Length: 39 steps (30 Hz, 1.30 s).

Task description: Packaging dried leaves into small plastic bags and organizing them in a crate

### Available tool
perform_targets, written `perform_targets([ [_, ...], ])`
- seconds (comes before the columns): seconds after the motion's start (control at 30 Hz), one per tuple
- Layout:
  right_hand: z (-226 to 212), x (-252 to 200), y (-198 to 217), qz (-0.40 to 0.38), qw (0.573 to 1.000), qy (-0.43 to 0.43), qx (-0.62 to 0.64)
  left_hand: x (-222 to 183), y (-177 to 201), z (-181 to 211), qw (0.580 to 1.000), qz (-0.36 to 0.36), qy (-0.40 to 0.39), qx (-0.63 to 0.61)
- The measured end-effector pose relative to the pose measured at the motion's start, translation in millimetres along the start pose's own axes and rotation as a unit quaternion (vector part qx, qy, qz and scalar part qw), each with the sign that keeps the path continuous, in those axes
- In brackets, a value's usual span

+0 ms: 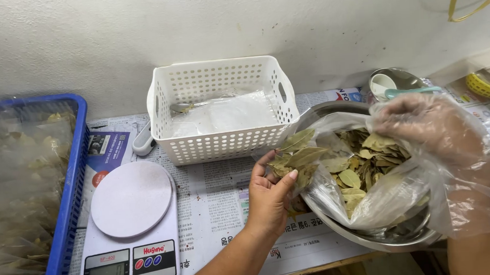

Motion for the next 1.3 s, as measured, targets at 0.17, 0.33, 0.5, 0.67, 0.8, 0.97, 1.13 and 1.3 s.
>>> perform_targets([
  [0.17, -45, -13, -24, 0.055, 0.986, 0.146, -0.066, 0, -2, 0, 0.999, 0.016, 0.035, 0.002],
  [0.33, -49, -15, -53, 0.031, 0.986, 0.162, 0.014, 1, -2, 1, 0.999, 0.017, 0.045, -0.014],
  [0.5, -47, -26, -74, 0.029, 0.998, 0.049, 0.037, -2, -2, 0, 0.999, 0.018, 0.047, -0.021],
  [0.67, -68, -36, -76, 0.062, 0.981, 0.169, -0.074, 1, -1, 0, 0.997, 0.020, 0.051, -0.060],
  [0.8, -31, -7, -54, 0.025, 0.938, 0.077, -0.338, 0, -3, 7, 0.994, 0.050, 0.055, -0.080],
  [0.97, -19, -22, -81, -0.118, 0.856, -0.105, -0.492, 7, 5, -7, 0.993, 0.077, 0.021, -0.086],
  [1.13, 24, -6, -90, -0.108, 0.855, -0.027, -0.507, 6, 4, -1, 0.991, 0.094, -0.016, -0.092],
  [1.3, -7, -1, -56, -0.062, 0.906, -0.148, -0.392, -3, -3, 11, 0.995, 0.077, 0.044, -0.052],
])
Point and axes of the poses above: each hand's wrist, its own x-axis towards the middle knuckle, its own y-axis out of the back of the hand, z = x × y, the point moved 4 cm from there along x, towards the middle knuckle, and after that the axes turned 15 degrees about z, right-handed, at the moved point
